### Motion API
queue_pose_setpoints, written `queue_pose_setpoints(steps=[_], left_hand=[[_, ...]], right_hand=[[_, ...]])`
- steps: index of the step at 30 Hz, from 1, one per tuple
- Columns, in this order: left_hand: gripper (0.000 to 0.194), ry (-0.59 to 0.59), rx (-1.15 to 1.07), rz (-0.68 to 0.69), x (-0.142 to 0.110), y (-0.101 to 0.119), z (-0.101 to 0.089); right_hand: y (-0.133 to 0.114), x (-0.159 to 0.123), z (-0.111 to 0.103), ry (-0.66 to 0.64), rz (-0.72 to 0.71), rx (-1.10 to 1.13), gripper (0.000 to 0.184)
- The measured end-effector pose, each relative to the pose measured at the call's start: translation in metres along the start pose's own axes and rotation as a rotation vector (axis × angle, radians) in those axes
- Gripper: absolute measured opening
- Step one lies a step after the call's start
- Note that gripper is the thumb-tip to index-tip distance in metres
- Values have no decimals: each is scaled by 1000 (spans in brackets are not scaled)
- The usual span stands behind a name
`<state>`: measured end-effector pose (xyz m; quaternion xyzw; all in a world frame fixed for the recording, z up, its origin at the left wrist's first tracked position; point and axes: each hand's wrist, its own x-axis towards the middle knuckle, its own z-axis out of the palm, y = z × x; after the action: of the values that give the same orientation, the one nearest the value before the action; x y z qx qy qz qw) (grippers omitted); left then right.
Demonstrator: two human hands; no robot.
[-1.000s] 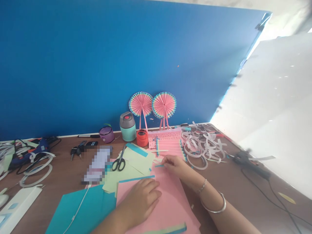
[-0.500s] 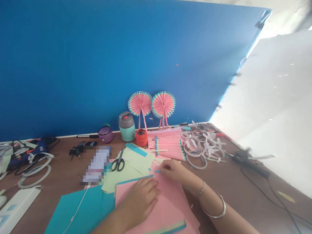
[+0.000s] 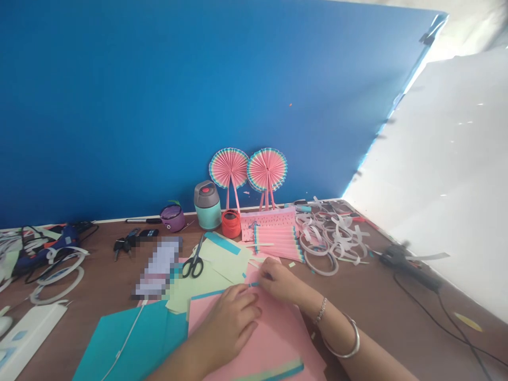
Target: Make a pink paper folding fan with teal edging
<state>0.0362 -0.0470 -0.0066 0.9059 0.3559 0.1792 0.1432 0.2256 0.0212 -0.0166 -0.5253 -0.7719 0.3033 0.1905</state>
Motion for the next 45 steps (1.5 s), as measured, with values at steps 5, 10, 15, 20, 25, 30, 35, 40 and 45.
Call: queue_pose_setpoints(steps=[5, 10, 15, 20, 25, 30, 35, 40, 45], left_hand=[[20, -6, -17, -22, -1, -1, 2], [20, 1, -24, -16, -1, 0, 1], [21, 9, -29, -15, 0, 0, 1], [21, -31, -40, -38, -1, -1, 2], [21, -23, -42, -29, -1, -2, 3], [21, -28, -34, -34, -1, -2, 2], [20, -31, -44, -32, -2, -1, 2], [19, -25, -65, -30, -1, -1, 1], [20, -34, -85, -48, 1, -1, -1]], right_hand=[[9, 3, 1, -17, 13, 85, 10], [10, 4, 3, -25, 34, 97, 9], [9, 4, 4, 1, 31, 89, 11], [7, 5, 3, -12, 22, 79, 11], [3, 5, 0, -23, 34, 51, 13], [1, 6, 1, -20, 19, 53, 16], [-3, 5, -1, -10, 35, 16, 17], [-9, 4, -3, -37, 72, -8, 16], [-8, 5, -3, -46, 90, -5, 13]])
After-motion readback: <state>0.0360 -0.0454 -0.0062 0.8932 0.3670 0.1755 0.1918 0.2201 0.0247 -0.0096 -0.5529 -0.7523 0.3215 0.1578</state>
